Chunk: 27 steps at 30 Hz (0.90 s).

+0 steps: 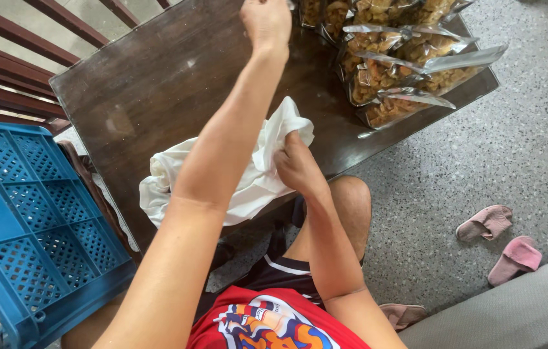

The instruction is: The person sits on the floor and repeatedly wipes sealed snack packages with a white cloth. They take each package from a blue crate, wipe it thoroughly, and place it on a wooden table. The process is repeated for multiple packages throughout the clip.

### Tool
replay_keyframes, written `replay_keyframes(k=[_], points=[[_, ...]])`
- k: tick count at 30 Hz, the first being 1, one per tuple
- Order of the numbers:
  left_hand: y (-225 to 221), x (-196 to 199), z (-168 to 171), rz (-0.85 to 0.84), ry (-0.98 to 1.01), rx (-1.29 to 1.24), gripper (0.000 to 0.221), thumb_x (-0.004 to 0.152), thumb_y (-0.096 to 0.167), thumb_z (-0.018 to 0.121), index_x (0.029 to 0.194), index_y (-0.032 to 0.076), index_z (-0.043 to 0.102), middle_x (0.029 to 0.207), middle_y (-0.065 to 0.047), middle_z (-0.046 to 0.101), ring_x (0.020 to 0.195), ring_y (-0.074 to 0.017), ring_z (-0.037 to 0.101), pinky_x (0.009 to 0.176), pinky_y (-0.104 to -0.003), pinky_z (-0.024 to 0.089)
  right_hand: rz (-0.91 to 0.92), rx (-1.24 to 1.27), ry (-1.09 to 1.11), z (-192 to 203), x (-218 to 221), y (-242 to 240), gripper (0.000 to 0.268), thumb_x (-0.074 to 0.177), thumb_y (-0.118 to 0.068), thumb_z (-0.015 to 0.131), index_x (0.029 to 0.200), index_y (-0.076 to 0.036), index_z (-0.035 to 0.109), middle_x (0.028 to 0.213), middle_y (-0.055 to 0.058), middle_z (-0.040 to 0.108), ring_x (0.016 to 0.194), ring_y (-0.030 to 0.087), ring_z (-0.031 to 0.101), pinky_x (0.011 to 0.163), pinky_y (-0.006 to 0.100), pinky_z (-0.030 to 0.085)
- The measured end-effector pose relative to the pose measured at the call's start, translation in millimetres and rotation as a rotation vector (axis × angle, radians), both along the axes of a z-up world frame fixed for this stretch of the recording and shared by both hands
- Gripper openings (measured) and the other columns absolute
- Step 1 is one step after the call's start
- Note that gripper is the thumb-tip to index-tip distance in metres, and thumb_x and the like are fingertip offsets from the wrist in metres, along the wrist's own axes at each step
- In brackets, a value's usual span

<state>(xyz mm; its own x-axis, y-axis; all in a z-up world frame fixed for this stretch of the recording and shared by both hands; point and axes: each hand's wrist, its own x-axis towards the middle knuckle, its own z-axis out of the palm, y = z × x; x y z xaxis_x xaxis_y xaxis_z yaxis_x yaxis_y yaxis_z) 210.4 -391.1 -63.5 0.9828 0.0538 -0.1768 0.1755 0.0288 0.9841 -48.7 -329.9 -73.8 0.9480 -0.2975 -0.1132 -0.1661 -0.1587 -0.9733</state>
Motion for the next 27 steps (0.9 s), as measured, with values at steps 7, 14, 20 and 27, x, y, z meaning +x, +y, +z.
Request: replay_keyframes(k=[7, 14, 20, 27], points=[[-0.5, -17.1, -3.5, -0.188, -0.106, 0.021, 0.034, 0.096, 0.030, 0.062, 0.090, -0.002, 0.071, 0.077, -0.003, 0.069, 0.072, -0.0123, 0.059, 0.070, -0.034, 0.053, -0.052, 0.113, -0.114, 24.2, 4.8, -14.1, 0.070, 0.088, 0.002, 0.052, 0.154, 0.004, 0.030, 0.145, 0.022, 0.055, 0.134, 0.029, 0.054, 0.110, 0.034, 0.041], [186.6, -98.2, 29.7, -1.281, -0.249, -0.033, 0.075, 0.099, 0.050, 0.067, 0.152, 0.009, 0.031, 0.101, 0.008, 0.057, 0.089, -0.0083, 0.050, 0.085, -0.024, 0.048, 0.077, 0.006, -0.014, 26.1, 2.6, -1.9, 0.032, 0.092, 0.002, 0.055, 0.118, 0.001, 0.073, 0.095, 0.011, 0.070, 0.089, 0.015, 0.063, 0.081, 0.025, 0.052], [296.1, -164.4, 106.2, -1.075, -0.446, 0.529, 0.045, 0.086, 0.045, 0.079, 0.096, 0.002, 0.069, 0.083, -0.011, 0.070, 0.077, -0.0251, 0.064, 0.071, -0.039, 0.051, 0.473, 0.624, -0.143, 36.6, 0.1, 23.1, 0.027, 0.095, 0.005, 0.060, 0.122, 0.005, 0.068, 0.107, 0.006, 0.071, 0.099, 0.013, 0.065, 0.091, 0.027, 0.054], [369.1, -196.4, 180.3, -0.365, -0.865, 0.736, 0.037, 0.101, 0.041, 0.068, 0.093, 0.006, 0.059, 0.072, -0.016, 0.066, 0.071, -0.0395, 0.068, 0.060, -0.049, 0.049, 0.607, 0.608, 0.136, 33.3, 17.0, 103.0, 0.052, 0.089, -0.013, 0.074, 0.135, 0.006, 0.059, 0.125, 0.011, 0.068, 0.109, 0.020, 0.064, 0.093, 0.037, 0.051]])
